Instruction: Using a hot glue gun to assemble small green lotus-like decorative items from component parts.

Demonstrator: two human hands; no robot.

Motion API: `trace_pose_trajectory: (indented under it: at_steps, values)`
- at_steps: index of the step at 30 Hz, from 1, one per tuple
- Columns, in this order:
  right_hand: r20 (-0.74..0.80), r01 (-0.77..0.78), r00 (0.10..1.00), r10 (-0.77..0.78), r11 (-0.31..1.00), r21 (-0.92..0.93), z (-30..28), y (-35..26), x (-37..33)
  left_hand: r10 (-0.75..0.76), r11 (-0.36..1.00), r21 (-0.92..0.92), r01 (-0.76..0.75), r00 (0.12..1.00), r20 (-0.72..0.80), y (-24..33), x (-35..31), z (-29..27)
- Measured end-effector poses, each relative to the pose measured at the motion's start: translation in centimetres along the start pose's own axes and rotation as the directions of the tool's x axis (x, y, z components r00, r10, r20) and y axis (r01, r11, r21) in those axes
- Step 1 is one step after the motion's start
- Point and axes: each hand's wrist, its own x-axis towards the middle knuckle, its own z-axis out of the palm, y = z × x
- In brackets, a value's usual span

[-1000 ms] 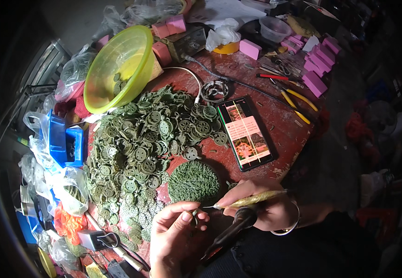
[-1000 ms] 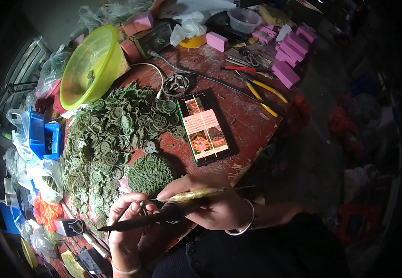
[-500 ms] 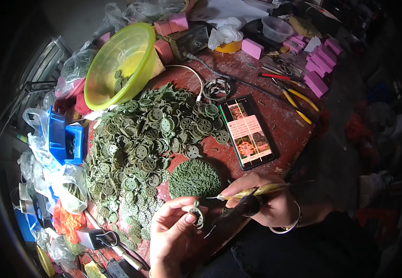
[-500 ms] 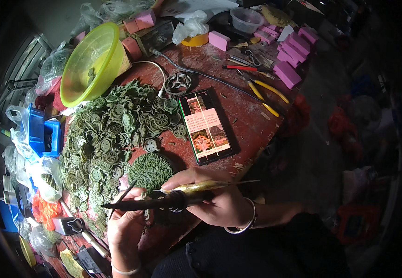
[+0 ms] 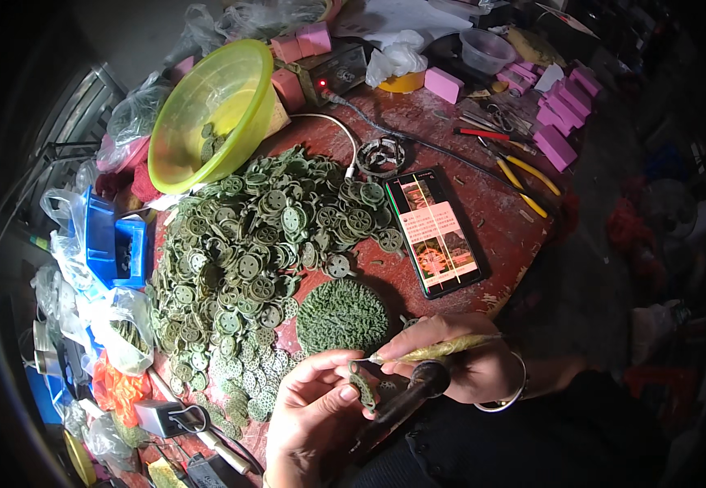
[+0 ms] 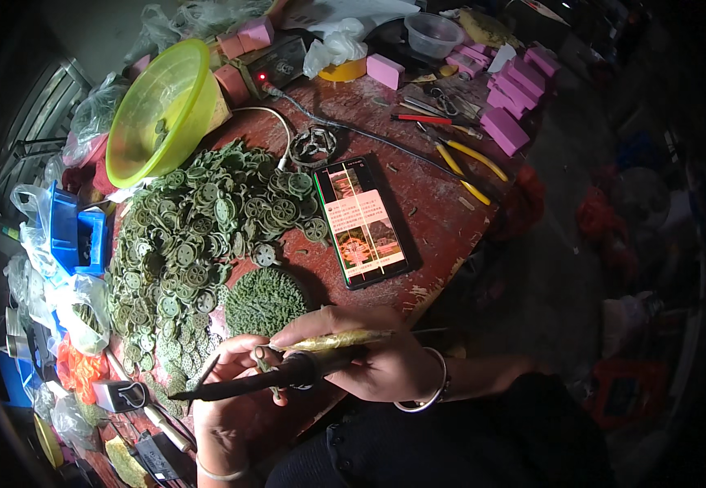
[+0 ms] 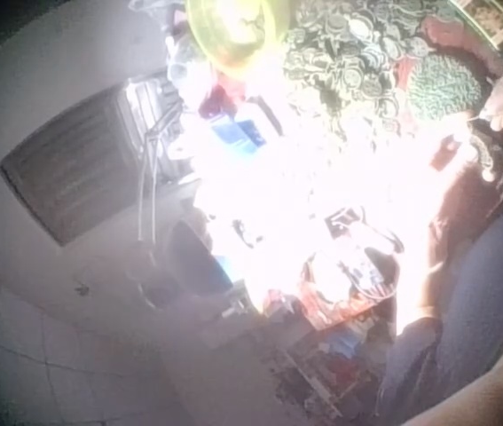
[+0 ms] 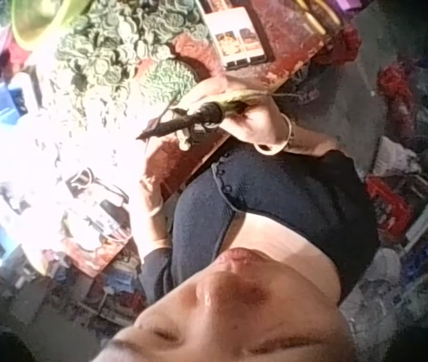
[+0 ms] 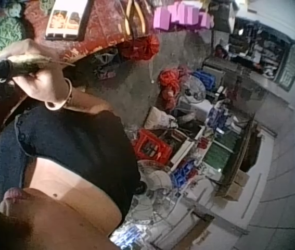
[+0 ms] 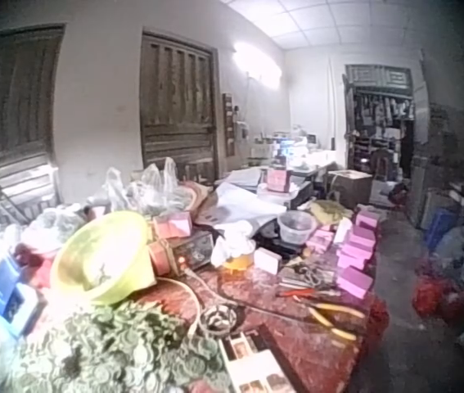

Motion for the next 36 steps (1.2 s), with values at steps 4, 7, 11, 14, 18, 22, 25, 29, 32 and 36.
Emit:
trace_pose_trajectory:
  at_steps: [4, 7, 11, 14, 18, 22, 25, 29, 32, 36]
  values:
    - [0.042, 0.024, 0.999, -0.026, 0.998, 0.062, -0.2, 0.4, -0.3, 0.0, 0.997, 0.076, 0.001, 1.0, -0.013, 0.1, 0.1, 0.0]
    - [0.05, 0.031, 0.998, -0.033, 0.999, 0.034, -0.3, 0.2, -0.2, 0.011, 0.999, 0.037, -0.01, 1.0, -0.01, -0.1, -0.1, 0.0]
    - [-0.011, -0.026, 1.0, 0.026, 0.999, 0.032, 0.2, 0.0, 0.0, -0.02, 0.999, -0.045, 0.022, 0.999, 0.033, -0.1, 0.2, -1.0]
    - [-0.042, 0.03, 0.999, -0.029, 0.999, 0.034, 0.4, 0.2, 0.0, -0.035, 0.998, -0.057, 0.039, 0.998, 0.059, -0.1, 0.4, -1.5]
    - [0.017, 0.04, 0.999, -0.04, 0.999, 0.023, 0.1, 0.2, -0.2, -0.063, 0.998, -0.011, 0.063, 0.997, 0.036, 0.0, 0.3, -1.6]
    - [0.039, -0.011, 0.999, 0.008, 0.997, 0.076, 0.2, 0.6, -0.4, -0.062, 0.998, -0.016, 0.063, 0.996, 0.059, -0.2, 0.2, -1.5]
    - [0.017, 0.003, 1.0, -0.004, 0.997, 0.077, 0.4, 0.6, -0.2, -0.055, 0.997, -0.057, 0.058, 0.997, 0.053, -0.2, 0.1, -1.7]
    - [-0.007, 0.031, 1.0, -0.031, 0.999, 0.031, 0.3, 0.2, -0.2, -0.044, 0.999, -0.007, 0.045, 0.996, 0.077, -0.1, 0.3, -1.2]
    - [-0.028, -0.013, 1.0, 0.013, 1.0, -0.002, -0.7, 0.4, -1.1, -0.051, 0.998, -0.019, 0.053, 0.996, 0.072, 0.2, 0.3, -1.1]
    - [-0.278, -0.011, 0.958, -0.075, 0.955, -0.295, -3.5, 2.6, -1.9, -0.054, 0.998, -0.022, 0.055, 0.997, 0.048, 0.2, 0.2, -1.5]
